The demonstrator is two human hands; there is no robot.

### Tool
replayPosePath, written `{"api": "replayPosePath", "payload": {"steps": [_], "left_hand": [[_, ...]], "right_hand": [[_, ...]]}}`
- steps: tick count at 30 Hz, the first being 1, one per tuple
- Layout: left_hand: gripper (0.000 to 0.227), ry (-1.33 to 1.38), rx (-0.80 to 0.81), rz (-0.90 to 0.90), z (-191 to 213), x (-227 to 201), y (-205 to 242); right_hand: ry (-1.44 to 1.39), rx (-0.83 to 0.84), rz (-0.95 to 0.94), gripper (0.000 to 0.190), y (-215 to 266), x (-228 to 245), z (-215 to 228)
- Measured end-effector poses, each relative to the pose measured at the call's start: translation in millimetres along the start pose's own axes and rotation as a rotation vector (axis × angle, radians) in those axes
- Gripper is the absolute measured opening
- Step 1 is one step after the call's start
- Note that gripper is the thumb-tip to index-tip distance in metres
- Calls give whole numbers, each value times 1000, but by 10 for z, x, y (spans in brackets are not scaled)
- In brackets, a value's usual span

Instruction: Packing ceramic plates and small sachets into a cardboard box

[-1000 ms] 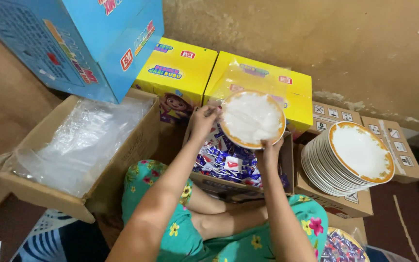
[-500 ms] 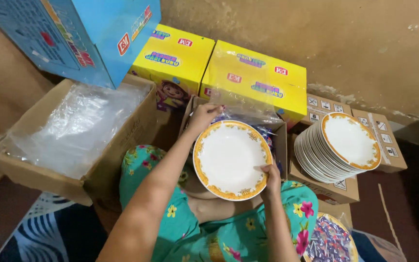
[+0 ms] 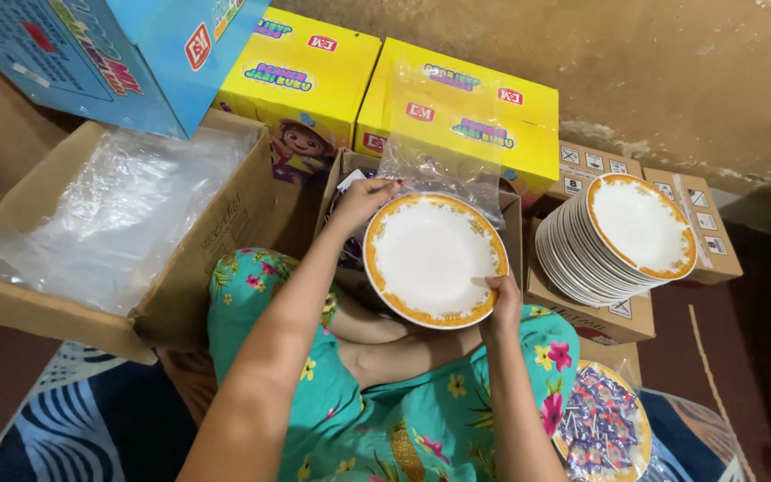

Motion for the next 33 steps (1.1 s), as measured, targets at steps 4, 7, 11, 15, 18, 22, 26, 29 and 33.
{"api": "replayPosePath", "payload": {"steps": [4, 7, 11, 15, 18, 22, 26, 29, 33], "left_hand": [[27, 71, 52, 30, -41, 353, -90], [26, 145, -6, 75, -19, 534, -115], [28, 307, -38, 163, 58, 572, -60], [29, 182, 67, 167, 91, 406, 190], [30, 172, 200, 49, -29, 530, 304], [38, 42, 274, 16, -48, 636, 353], [45, 57, 301, -37, -150, 531, 369], [48, 77, 302, 26, -264, 586, 336], [54, 66, 325, 25, -454, 301, 462]], "right_hand": [[-14, -30, 1, 81, -623, -741, 659], [-38, -52, -7, 78, -629, -854, 710], [-21, -49, -43, 74, -479, -740, 604], [-42, -58, -56, 78, -490, -822, 679], [-82, -123, -11, 77, -461, -859, 608], [-45, -141, 58, 77, -374, -676, 318], [-42, -158, 86, 74, -41, -302, -306], [-154, -193, 18, 73, 130, -74, -814], [-287, -238, 27, 71, -79, -76, -1083]]}}
Point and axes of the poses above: each hand's wrist, its own y-axis away from the middle knuckle, its own z-axis out of the back of the hand, x = y × z, the point moved 1 cm from there along -y, towards the middle knuckle
